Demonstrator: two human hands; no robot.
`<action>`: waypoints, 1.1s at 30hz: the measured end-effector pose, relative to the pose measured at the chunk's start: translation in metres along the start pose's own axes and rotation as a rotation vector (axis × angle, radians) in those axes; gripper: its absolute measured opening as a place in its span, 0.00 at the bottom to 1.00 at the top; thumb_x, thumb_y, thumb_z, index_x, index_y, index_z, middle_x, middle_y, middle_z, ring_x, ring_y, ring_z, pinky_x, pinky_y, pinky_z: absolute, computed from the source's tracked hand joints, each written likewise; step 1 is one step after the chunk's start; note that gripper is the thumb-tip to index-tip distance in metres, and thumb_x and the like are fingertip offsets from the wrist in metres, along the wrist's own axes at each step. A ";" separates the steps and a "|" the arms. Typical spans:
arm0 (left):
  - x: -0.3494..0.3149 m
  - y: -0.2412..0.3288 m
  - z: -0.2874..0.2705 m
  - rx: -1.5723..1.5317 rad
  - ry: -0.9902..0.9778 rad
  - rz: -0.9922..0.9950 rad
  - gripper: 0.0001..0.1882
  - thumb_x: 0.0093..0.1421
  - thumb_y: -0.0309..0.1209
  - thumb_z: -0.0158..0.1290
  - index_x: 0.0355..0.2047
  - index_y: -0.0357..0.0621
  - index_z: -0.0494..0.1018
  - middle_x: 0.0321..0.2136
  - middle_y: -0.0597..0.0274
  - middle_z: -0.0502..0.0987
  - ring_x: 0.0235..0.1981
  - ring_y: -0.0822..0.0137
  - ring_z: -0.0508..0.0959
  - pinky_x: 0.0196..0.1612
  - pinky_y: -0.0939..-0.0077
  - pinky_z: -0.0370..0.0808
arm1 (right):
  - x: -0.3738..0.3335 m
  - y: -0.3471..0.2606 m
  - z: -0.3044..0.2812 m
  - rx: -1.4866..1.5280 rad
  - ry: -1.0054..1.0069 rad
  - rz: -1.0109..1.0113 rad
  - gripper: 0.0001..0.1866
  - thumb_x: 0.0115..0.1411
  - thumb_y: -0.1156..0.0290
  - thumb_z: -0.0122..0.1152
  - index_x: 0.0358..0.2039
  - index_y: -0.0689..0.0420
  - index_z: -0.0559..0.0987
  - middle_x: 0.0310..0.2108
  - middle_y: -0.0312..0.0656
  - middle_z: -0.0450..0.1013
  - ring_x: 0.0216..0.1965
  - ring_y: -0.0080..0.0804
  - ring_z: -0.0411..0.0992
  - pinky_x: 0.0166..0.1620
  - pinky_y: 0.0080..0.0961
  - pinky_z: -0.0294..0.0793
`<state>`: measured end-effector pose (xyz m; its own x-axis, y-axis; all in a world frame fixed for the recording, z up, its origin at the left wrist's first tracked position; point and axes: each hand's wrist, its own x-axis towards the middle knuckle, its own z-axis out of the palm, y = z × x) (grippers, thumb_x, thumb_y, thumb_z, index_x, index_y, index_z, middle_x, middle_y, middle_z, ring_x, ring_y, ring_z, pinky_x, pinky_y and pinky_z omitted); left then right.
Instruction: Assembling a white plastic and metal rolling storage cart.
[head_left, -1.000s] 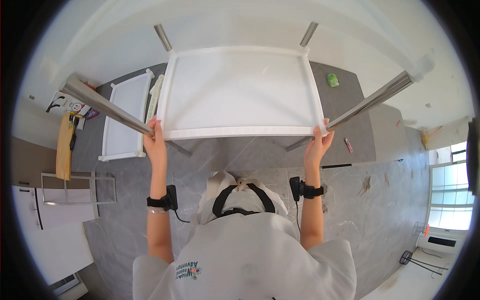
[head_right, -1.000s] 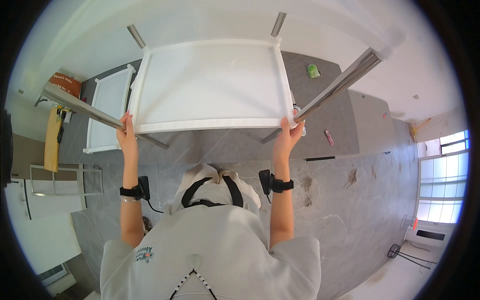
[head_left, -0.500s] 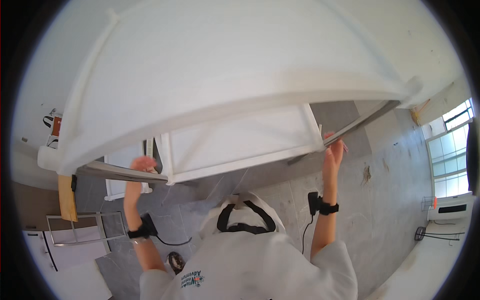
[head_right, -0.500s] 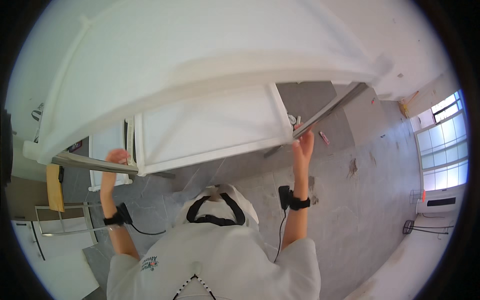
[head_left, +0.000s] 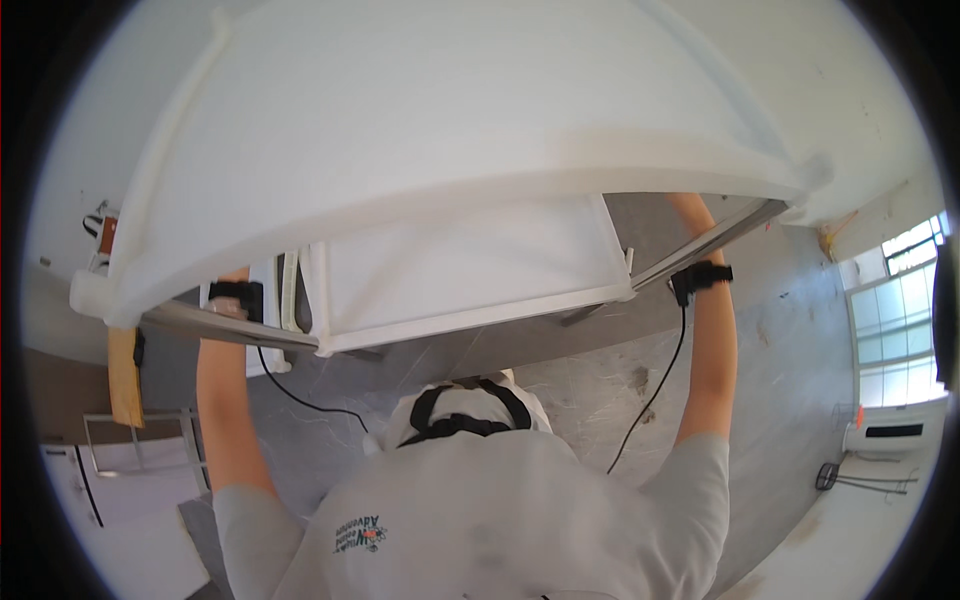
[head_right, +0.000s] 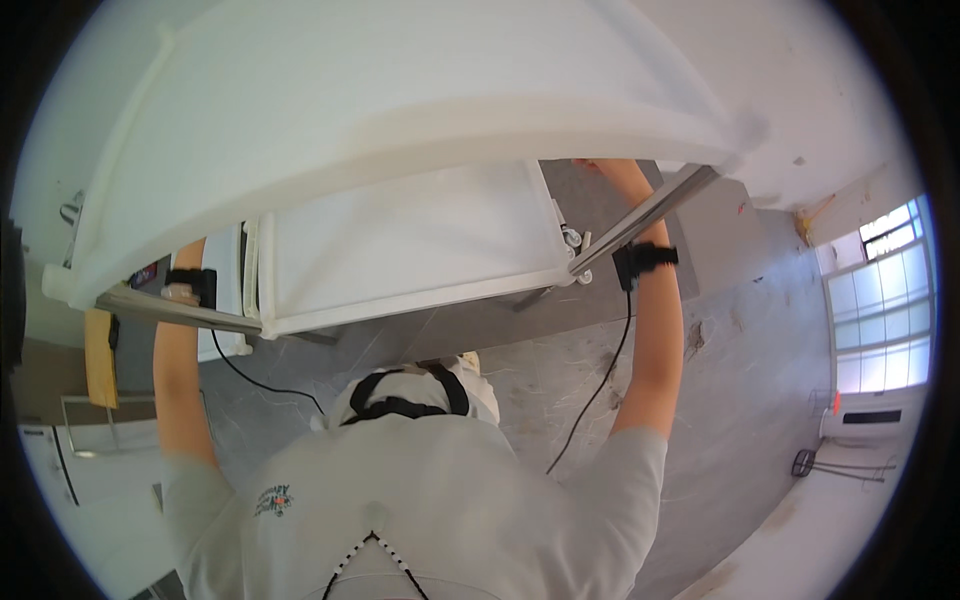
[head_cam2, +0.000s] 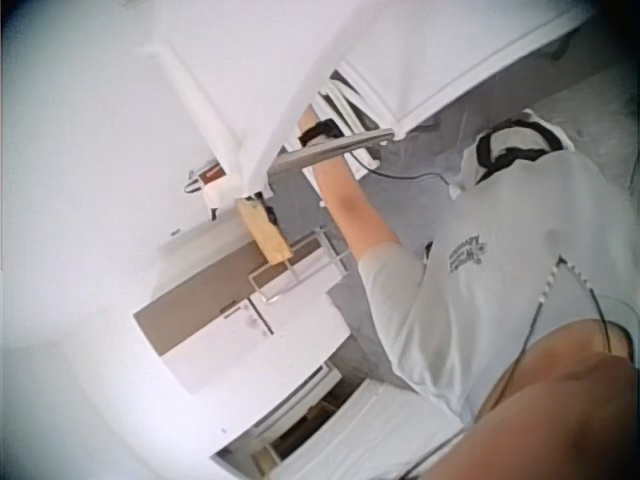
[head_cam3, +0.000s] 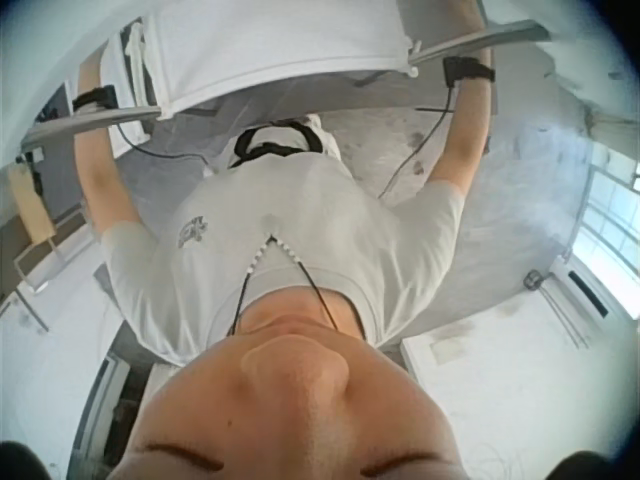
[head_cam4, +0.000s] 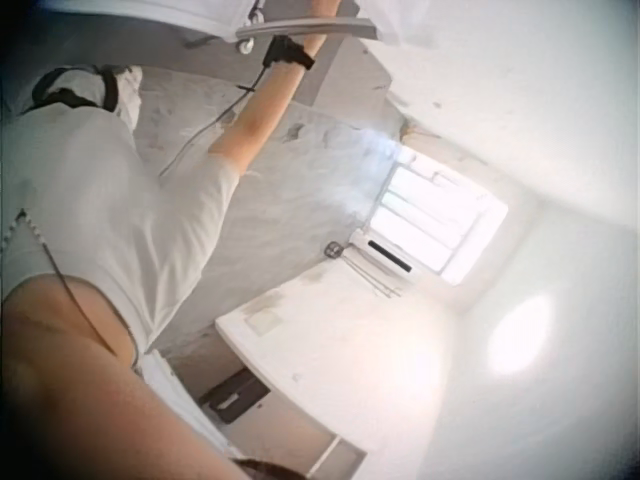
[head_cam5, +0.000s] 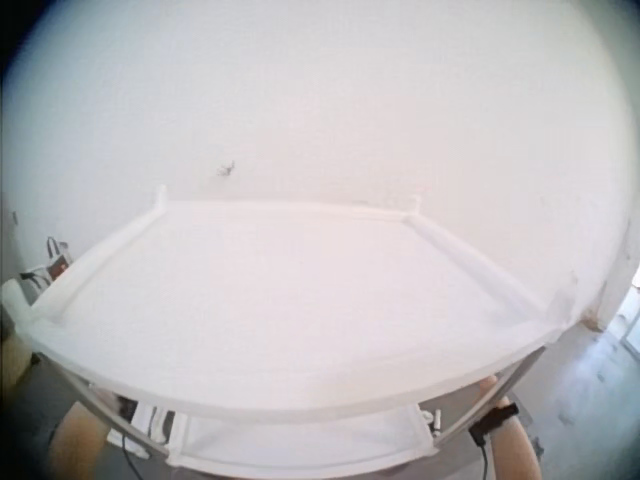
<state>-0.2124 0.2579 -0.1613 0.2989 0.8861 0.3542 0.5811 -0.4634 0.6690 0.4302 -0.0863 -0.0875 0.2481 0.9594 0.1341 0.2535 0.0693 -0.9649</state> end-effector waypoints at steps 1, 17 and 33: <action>0.017 -0.002 0.001 -0.005 0.010 -0.016 0.24 0.65 0.45 0.35 0.48 0.34 0.62 0.48 0.50 0.68 0.48 0.59 0.70 0.51 0.63 0.68 | 0.018 -0.001 0.001 0.005 -0.012 0.001 0.24 0.60 0.54 0.46 0.44 0.64 0.70 0.35 0.44 0.73 0.36 0.35 0.72 0.42 0.29 0.70; 0.029 0.036 0.019 -0.067 0.184 -0.155 0.25 0.65 0.46 0.35 0.48 0.34 0.62 0.48 0.50 0.68 0.49 0.59 0.70 0.52 0.63 0.68 | 0.013 -0.014 0.049 0.101 -0.117 -0.036 0.24 0.60 0.53 0.46 0.44 0.64 0.70 0.34 0.44 0.73 0.36 0.34 0.72 0.42 0.29 0.70; -0.086 0.027 -0.004 -0.232 0.212 -0.132 0.26 0.65 0.46 0.35 0.48 0.34 0.62 0.47 0.50 0.68 0.49 0.58 0.70 0.52 0.62 0.68 | 0.023 -0.017 0.047 0.143 0.014 -0.055 0.25 0.60 0.53 0.46 0.43 0.64 0.70 0.34 0.44 0.72 0.35 0.34 0.72 0.42 0.30 0.70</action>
<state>-0.2254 0.1694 -0.1704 0.0539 0.9289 0.3665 0.4090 -0.3554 0.8405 0.3880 -0.0527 -0.0788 0.2507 0.9492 0.1901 0.1312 0.1613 -0.9782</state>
